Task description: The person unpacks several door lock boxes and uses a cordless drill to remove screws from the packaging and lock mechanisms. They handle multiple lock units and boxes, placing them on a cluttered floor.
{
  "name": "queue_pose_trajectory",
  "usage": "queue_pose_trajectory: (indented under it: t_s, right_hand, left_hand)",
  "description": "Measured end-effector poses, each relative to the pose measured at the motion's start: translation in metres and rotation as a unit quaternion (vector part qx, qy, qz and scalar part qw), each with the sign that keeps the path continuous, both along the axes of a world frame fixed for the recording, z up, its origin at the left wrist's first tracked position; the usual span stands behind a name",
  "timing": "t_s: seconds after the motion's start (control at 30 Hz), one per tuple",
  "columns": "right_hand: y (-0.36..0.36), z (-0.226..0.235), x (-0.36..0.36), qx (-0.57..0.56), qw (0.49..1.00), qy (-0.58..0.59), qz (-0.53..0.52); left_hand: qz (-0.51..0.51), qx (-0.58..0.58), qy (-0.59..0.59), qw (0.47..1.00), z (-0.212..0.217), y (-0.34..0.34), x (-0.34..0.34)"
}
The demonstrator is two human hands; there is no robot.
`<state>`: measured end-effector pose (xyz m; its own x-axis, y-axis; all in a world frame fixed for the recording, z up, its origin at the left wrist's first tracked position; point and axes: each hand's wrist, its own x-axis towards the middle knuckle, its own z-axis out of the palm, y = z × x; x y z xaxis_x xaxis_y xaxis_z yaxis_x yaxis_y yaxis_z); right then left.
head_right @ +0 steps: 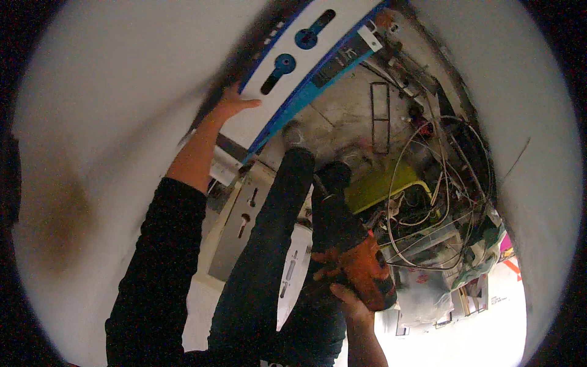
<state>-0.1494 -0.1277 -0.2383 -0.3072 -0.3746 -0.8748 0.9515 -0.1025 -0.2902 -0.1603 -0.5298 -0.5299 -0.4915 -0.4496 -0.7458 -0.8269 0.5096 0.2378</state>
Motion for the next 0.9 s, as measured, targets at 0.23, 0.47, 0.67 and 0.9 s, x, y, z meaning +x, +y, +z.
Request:
queue_pose_trajectory:
  t_s: [0.23,0.47,0.67,0.9]
  right_hand:
    - [-0.013,-0.039,0.006,0.057,0.990,-0.056,-0.113]
    - [-0.006,-0.025,0.000,0.094,0.988,-0.072,-0.102]
    - [-0.005,-0.005,-0.007,0.103,0.985,-0.067,-0.125]
    - [0.006,0.022,-0.015,0.099,0.989,-0.029,-0.107]
  left_hand:
    - [0.017,0.040,-0.062,0.997,0.002,-0.005,-0.019]
    - [0.070,0.164,0.017,0.984,0.041,0.009,-0.020]
    - [0.053,0.073,0.051,0.995,0.108,0.051,-0.042]
    - [0.014,-0.002,0.070,0.997,0.148,0.066,-0.040]
